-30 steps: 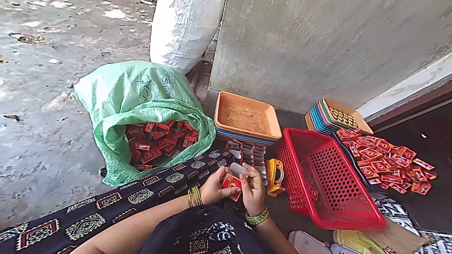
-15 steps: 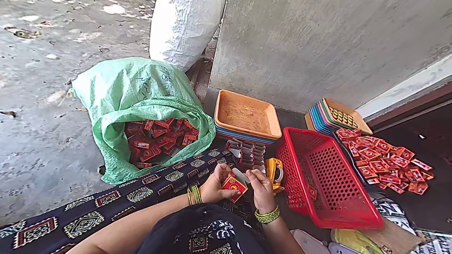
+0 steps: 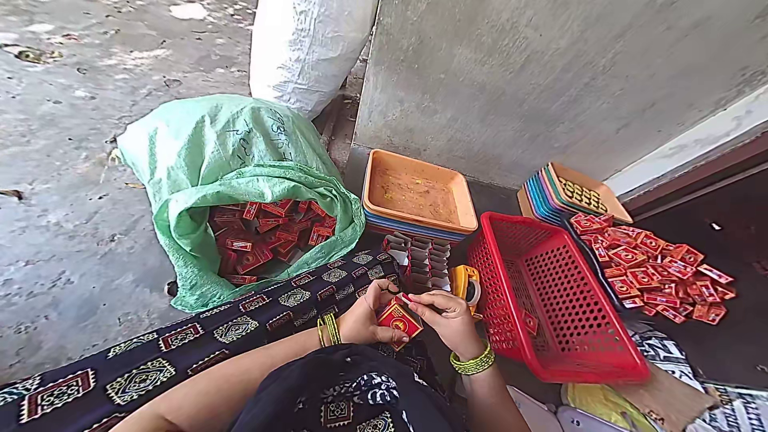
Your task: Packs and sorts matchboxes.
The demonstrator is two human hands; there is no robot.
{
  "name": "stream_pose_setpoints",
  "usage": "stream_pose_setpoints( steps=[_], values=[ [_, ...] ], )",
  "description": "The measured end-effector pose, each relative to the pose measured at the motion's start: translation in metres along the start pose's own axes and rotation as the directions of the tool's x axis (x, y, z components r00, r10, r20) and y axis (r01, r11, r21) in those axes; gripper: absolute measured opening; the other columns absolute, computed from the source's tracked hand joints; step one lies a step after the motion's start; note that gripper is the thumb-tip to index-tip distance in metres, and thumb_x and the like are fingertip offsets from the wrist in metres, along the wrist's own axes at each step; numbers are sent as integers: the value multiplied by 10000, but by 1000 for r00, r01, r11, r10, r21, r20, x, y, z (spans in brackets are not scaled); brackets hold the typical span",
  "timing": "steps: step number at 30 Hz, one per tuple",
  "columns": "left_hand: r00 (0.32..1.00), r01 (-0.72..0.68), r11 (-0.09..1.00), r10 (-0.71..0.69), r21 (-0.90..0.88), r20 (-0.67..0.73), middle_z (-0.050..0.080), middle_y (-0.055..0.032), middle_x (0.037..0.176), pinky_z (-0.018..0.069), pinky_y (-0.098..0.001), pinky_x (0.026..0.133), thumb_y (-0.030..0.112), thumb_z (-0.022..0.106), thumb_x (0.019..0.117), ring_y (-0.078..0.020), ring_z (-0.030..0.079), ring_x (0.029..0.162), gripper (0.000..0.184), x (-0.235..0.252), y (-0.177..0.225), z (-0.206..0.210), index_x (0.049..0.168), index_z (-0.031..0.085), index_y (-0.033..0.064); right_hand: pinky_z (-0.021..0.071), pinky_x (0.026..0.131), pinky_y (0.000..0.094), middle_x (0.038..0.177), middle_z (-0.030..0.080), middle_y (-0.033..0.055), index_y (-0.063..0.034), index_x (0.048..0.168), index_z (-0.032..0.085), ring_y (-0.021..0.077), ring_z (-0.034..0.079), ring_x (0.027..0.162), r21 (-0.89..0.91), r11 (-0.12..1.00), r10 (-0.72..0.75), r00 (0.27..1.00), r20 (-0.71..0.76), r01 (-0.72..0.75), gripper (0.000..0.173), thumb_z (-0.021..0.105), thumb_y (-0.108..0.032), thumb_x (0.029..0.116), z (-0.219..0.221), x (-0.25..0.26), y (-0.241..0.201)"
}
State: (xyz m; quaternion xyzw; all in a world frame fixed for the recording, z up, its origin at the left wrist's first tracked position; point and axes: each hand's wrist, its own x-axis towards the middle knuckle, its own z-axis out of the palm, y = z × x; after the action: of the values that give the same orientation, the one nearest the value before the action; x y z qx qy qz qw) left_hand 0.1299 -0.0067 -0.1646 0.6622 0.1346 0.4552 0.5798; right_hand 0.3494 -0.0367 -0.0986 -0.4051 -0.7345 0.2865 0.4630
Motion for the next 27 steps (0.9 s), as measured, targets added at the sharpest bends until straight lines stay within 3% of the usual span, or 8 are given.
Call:
stream_pose_setpoints(
  steps=[4, 6, 11, 16, 21, 24, 26, 27],
  values=[
    [998, 32, 999, -31, -32, 48, 724, -104, 1092, 622, -384, 890, 96, 925, 720, -189, 738, 981, 858, -2, -4, 0, 1359, 355, 30, 599, 888, 283, 1006, 755, 59, -57, 1033, 808, 125, 700, 976, 23, 999, 19, 990, 141, -22, 130, 768, -77, 911, -5, -2, -3],
    [998, 66, 998, -66, -13, -1, 721, -93, 1081, 628, -371, 860, 150, 916, 747, -170, 736, 954, 818, -3, -4, 1, 1348, 376, 25, 581, 902, 281, 1044, 721, 73, -67, 1072, 800, 127, 670, 1010, 4, 1000, 15, 984, 176, -16, 169, 681, -66, 954, -1, -4, -4],
    [981, 121, 993, -121, -13, -153, 698, -88, 1138, 631, -371, 839, 210, 886, 793, -166, 726, 961, 724, -5, -5, 2, 1321, 429, 17, 532, 951, 304, 1104, 676, 79, -133, 1190, 783, 141, 617, 1065, -174, 984, -21, 992, 121, 42, 350, 510, -70, 978, 14, -10, -7],
    [957, 55, 996, -73, -69, -280, 707, -100, 1089, 630, -384, 822, 92, 796, 880, -195, 723, 928, 431, -4, -5, 1, 1214, 535, 15, 523, 1095, 384, 1295, 695, 149, 30, 1300, 661, 223, 649, 1241, -324, 939, -128, 992, -14, 116, 320, 546, -75, 1020, 41, -26, 2],
    [961, 111, 993, -114, -27, -251, 694, -89, 1089, 628, -356, 786, 114, 778, 899, -174, 713, 899, 337, -5, -9, 1, 1141, 561, 27, 587, 1035, 405, 1294, 682, 204, 133, 1357, 522, 261, 689, 1195, -78, 996, -39, 993, -112, 31, 438, 647, -1, 959, 47, -36, 12],
    [967, 153, 988, -149, 5, -205, 689, -89, 1096, 637, -366, 768, 152, 760, 927, -181, 716, 875, 317, -2, -5, -1, 1149, 566, 35, 630, 954, 434, 1325, 649, 198, 103, 1447, 427, 271, 712, 1126, 48, 986, 166, 978, -122, -162, 580, 690, -67, 959, 18, -39, 21],
    [955, 185, 982, -172, 33, -240, 704, -77, 1062, 636, -370, 743, 190, 695, 975, -177, 718, 837, 252, -1, -2, -3, 1147, 582, 44, 641, 834, 386, 1139, 737, 110, 35, 1428, 497, 186, 741, 964, -135, 892, 384, 880, -281, -432, 526, 672, -182, 982, -22, -44, 44],
    [950, 196, 979, -175, 56, -259, 703, -65, 1051, 632, -359, 740, 207, 630, 1011, -160, 714, 833, 208, -1, -2, -4, 1139, 592, 48, 620, 842, 398, 1095, 744, 103, 3, 1385, 568, 186, 733, 946, -251, 774, 472, 793, -384, -582, 457, 651, -210, 990, -47, -49, 62]
  ],
)
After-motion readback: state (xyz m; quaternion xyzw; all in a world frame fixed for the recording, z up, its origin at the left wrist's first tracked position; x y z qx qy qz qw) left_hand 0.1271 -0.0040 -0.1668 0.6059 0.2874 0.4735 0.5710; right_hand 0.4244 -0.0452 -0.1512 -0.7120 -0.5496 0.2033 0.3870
